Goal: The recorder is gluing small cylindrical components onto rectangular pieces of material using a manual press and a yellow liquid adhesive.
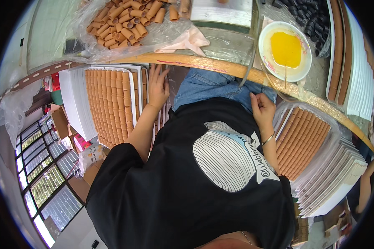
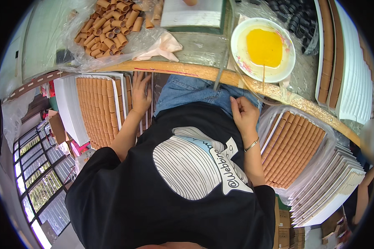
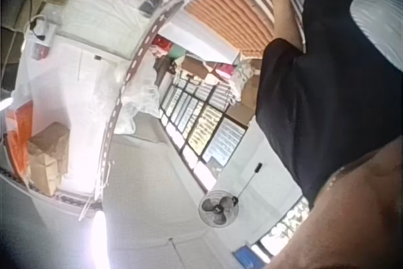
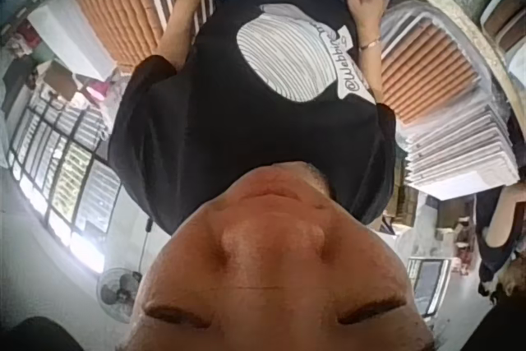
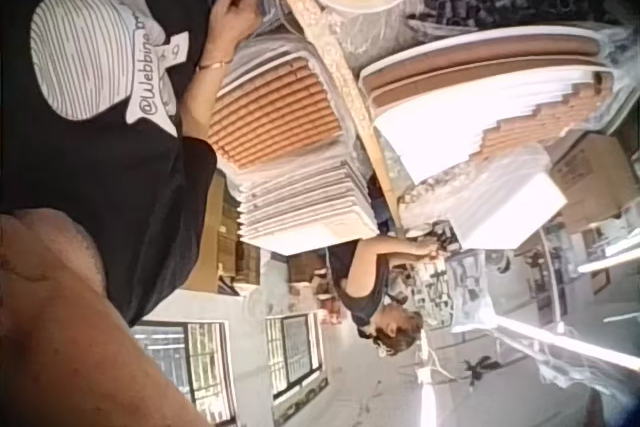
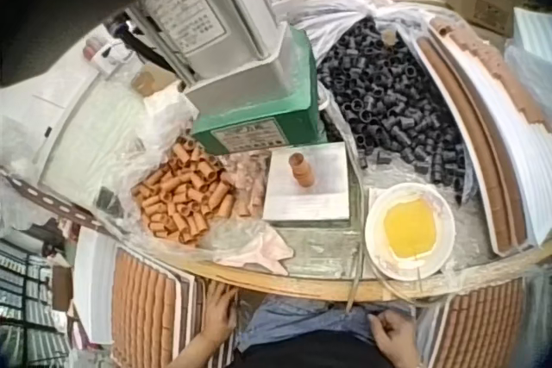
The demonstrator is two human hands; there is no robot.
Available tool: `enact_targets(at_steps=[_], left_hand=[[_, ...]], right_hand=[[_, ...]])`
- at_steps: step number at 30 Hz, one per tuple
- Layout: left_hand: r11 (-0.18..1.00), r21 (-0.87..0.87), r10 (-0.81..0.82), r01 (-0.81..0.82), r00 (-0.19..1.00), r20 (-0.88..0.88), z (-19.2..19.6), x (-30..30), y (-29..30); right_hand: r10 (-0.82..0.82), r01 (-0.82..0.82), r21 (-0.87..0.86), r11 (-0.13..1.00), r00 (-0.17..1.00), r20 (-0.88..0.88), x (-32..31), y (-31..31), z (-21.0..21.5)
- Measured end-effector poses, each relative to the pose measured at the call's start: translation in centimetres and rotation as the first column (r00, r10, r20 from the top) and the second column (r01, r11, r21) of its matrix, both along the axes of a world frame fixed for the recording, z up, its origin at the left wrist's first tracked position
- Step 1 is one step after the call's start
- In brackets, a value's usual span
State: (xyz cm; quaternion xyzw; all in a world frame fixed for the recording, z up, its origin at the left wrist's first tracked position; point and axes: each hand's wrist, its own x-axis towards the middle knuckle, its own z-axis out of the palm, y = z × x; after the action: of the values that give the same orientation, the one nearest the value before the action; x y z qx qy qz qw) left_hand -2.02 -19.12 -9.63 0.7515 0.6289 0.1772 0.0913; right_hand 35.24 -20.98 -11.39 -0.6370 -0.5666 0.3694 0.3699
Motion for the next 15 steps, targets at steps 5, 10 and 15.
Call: enact_targets(at_steps=[5, 10, 15], left_hand=[[0.994, 0.110, 0.015, -0.011, 0.999, -0.029, 1.6, 0.1, -0.3], [0.978, 0.138, 0.146, -0.157, 0.985, 0.090, 2.3, 0.3, -0.3], [0.975, 0.074, 0.173, -0.210, 0.924, 0.341, 3.1, -0.1, -1.2]], right_hand=[[-0.009, 0.010, -0.021, 1.000, 0.999, 0.037, -0.3, 0.3, 0.2], [0.073, -0.063, -0.069, 0.996, 0.985, 0.159, -0.8, 1.2, 1.0], [0.237, -0.148, -0.275, 0.950, 0.915, 0.327, -0.8, 2.7, 1.2]])
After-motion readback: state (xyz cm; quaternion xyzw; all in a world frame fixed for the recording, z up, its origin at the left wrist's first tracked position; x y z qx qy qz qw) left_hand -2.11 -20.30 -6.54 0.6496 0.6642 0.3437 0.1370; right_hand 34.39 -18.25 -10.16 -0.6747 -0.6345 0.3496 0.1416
